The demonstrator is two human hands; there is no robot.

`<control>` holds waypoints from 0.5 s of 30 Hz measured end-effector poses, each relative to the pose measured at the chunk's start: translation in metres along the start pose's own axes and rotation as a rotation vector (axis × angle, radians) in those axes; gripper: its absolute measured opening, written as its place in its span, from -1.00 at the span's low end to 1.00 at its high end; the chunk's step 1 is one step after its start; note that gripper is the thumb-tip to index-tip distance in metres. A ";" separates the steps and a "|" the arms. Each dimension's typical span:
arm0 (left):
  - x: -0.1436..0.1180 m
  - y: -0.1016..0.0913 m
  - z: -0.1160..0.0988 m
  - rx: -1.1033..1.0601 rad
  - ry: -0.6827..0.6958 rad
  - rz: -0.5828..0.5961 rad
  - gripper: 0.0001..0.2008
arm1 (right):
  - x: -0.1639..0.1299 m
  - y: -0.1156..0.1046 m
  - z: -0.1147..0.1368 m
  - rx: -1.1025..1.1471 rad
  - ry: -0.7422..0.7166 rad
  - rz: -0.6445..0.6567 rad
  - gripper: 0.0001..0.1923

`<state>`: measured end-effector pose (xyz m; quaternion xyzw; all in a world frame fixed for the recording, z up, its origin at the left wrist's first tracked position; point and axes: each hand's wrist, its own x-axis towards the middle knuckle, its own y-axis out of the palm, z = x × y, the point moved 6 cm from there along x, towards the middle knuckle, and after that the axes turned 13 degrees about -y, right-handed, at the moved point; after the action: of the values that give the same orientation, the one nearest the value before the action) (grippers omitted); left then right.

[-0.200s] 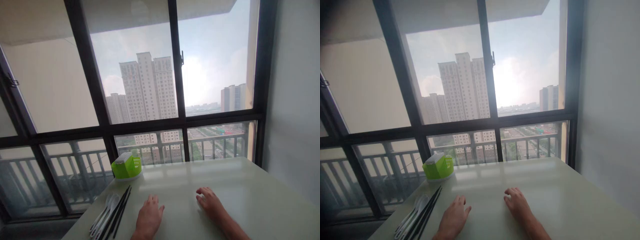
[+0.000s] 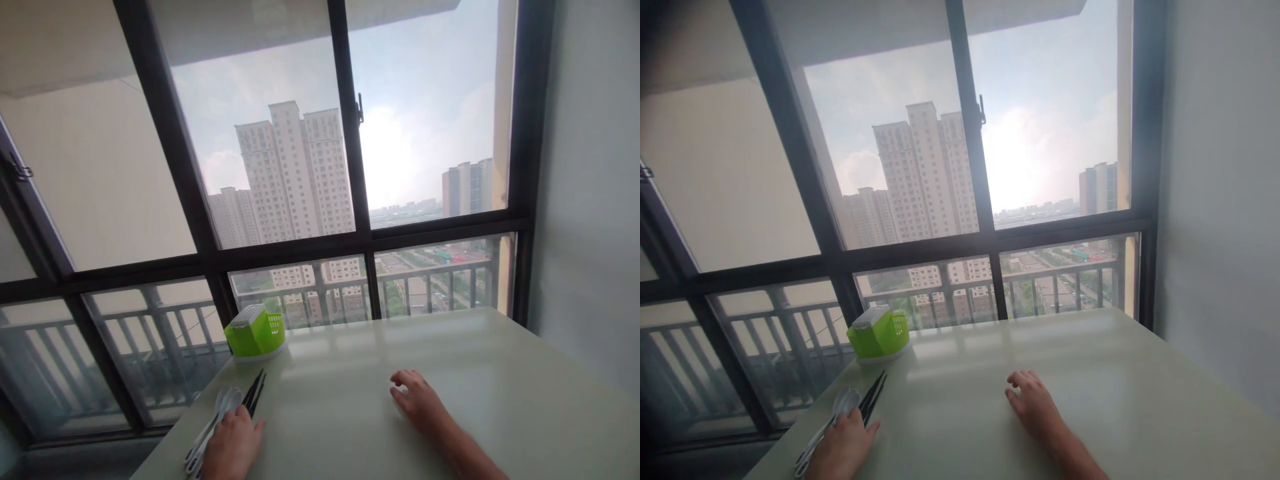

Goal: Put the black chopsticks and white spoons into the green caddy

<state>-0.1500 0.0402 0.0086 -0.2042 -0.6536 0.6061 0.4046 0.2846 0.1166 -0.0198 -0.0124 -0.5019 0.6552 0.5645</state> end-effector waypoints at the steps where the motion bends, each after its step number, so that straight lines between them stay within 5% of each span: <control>1: 0.005 0.005 0.009 0.007 -0.012 0.027 -0.63 | 0.000 0.001 0.000 0.003 -0.002 0.001 -0.78; 15: 0.032 0.029 0.020 -0.005 -0.017 0.082 -0.67 | -0.003 0.000 -0.009 0.020 0.025 -0.020 -0.78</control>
<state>-0.1907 0.0573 -0.0089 -0.2267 -0.6497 0.6222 0.3734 0.2913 0.1199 -0.0261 -0.0101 -0.4883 0.6543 0.5774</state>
